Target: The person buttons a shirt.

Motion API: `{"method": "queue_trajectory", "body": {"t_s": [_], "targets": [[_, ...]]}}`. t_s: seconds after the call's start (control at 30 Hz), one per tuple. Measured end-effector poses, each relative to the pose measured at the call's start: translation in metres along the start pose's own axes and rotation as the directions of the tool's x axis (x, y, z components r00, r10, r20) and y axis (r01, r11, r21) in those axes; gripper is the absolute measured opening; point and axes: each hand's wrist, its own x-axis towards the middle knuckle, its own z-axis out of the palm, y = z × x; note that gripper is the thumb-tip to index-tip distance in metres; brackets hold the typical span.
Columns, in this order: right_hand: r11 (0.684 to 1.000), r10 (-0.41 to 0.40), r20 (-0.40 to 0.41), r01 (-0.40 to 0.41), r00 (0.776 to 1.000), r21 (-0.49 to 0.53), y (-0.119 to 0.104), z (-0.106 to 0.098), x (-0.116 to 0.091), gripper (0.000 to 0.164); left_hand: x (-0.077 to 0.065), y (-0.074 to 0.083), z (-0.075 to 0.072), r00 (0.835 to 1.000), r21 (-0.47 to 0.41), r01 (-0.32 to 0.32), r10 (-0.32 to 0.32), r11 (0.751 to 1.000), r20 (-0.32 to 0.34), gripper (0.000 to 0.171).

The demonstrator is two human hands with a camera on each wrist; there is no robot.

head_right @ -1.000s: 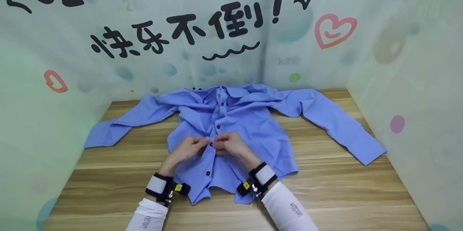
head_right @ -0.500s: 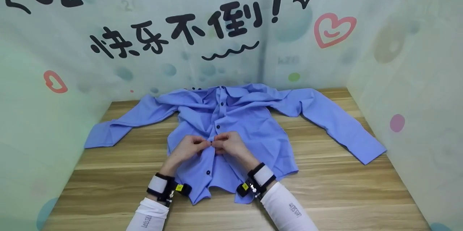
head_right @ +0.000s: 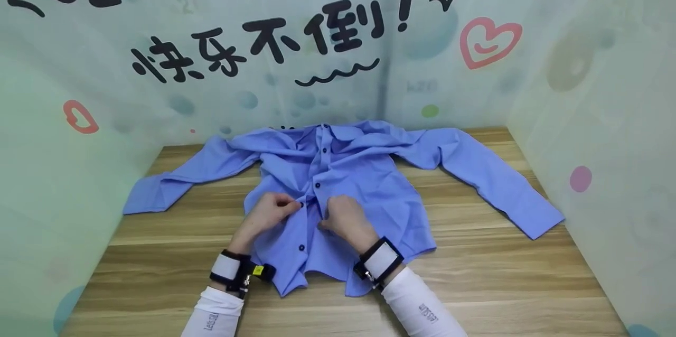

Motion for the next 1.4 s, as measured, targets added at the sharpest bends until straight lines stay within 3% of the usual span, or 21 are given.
{"method": "queue_trajectory", "body": {"t_s": [0.13,0.27,0.43,0.57,0.67,0.87,0.97,1.07,1.13,1.33,1.4], "targets": [[0.999,0.019,0.023,-0.018,1.000,-0.043,-0.001,0.004,0.000,0.037,0.000,0.001,0.001,1.000,-0.004,0.001,-0.001,1.000,0.006,0.017],[1.000,0.019,0.053,-0.019,0.998,-0.011,0.001,0.002,0.001,0.040,-0.001,0.002,0.002,1.000,-0.007,-0.007,0.007,1.000,0.001,0.016],[0.993,-0.039,0.092,0.028,0.995,0.116,0.009,-0.006,0.003,0.027,0.000,0.004,0.003,1.000,0.005,-0.014,0.014,1.000,0.006,0.015],[0.971,0.012,0.132,-0.044,0.991,0.236,0.019,-0.014,0.005,0.017,-0.002,0.006,0.003,1.000,0.041,-0.018,0.019,0.999,-0.017,0.014],[0.919,0.095,0.165,-0.150,0.982,0.364,0.025,-0.018,0.007,0.016,-0.002,0.009,0.005,0.999,0.055,-0.022,0.024,0.998,-0.028,0.013],[0.751,0.191,0.194,-0.270,0.962,0.602,0.028,-0.019,0.009,0.014,0.000,0.010,0.014,0.998,0.053,-0.044,0.046,0.998,-0.036,0.013],[0.704,0.201,0.188,-0.275,0.961,0.655,0.027,-0.017,0.010,0.019,0.001,0.009,0.018,0.996,0.035,-0.057,0.059,0.998,-0.061,0.013],[0.682,0.195,0.163,-0.254,0.967,0.686,0.025,-0.014,0.010,0.024,0.002,0.010,0.021,0.995,-0.001,-0.062,0.062,0.998,-0.081,0.014],[0.690,0.191,0.132,-0.228,0.973,0.687,0.023,-0.012,0.009,0.026,0.001,0.012,0.022,0.995,-0.028,-0.054,0.051,0.998,-0.087,0.015],[0.782,0.203,-0.016,-0.152,0.979,0.605,0.014,-0.007,0.010,0.015,0.002,0.014,0.027,0.995,-0.093,-0.024,0.014,0.995,-0.101,0.016],[0.796,0.208,-0.047,-0.141,0.977,0.589,0.010,-0.006,0.011,0.014,0.002,0.013,0.028,0.993,-0.098,-0.025,0.013,0.995,-0.116,0.016]]}}
